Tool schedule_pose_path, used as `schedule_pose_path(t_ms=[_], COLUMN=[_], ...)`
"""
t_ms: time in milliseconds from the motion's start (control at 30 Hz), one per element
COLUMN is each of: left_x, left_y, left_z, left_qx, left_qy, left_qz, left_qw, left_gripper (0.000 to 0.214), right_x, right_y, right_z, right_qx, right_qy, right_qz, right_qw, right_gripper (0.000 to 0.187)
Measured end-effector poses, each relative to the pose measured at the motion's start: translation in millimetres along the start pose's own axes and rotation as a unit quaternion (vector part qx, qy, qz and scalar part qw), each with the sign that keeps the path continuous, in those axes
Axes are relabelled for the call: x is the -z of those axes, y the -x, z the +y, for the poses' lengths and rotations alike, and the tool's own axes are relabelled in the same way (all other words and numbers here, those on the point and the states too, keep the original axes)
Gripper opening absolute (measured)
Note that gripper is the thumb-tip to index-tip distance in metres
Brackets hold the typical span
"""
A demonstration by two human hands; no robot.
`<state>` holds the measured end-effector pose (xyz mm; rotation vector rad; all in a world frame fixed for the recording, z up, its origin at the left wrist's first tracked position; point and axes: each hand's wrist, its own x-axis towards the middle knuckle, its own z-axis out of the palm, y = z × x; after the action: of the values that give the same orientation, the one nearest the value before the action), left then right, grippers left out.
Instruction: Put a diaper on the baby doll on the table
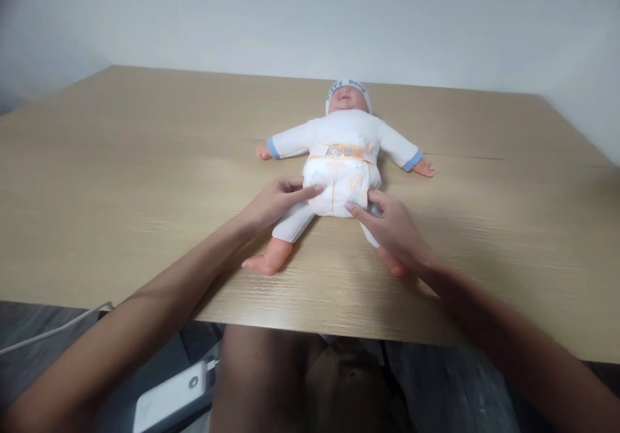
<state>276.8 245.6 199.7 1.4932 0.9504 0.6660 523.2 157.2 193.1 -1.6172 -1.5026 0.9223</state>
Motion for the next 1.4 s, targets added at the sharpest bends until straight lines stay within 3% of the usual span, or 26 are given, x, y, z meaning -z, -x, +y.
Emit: schedule_pose_path(t_ms=[400, 633, 867, 1267, 1400], left_x=[-1.8, -5.8, -4.8, 6.8, 7.8], left_y=[7, 11, 11, 5, 4], left_z=[0, 5, 1, -10, -11], left_qx=[0.044, 0.041, 0.031, -0.003, -0.012], left_qy=[0.030, 0.031, 0.085, 0.131, 0.128], left_qz=[-0.014, 0.004, -0.004, -0.059, -0.063], left_qw=[0.998, 0.999, 0.996, 0.990, 0.990], left_gripper=[0.049, 0.042, 0.042, 0.059, 0.064], right_x=[-4, -3, 1, 5, 2], right_y=[2, -2, -2, 3, 0], right_z=[-3, 0, -2, 0, 4], right_qx=[0.031, -0.014, -0.050, -0.022, 0.017], right_qy=[0.050, -0.053, -0.095, -0.038, -0.095], right_qz=[0.019, -0.004, -0.021, 0.007, -0.011], right_qw=[0.998, 0.999, 0.994, 0.999, 0.995], right_gripper=[0.040, 0.032, 0.038, 0.042, 0.038])
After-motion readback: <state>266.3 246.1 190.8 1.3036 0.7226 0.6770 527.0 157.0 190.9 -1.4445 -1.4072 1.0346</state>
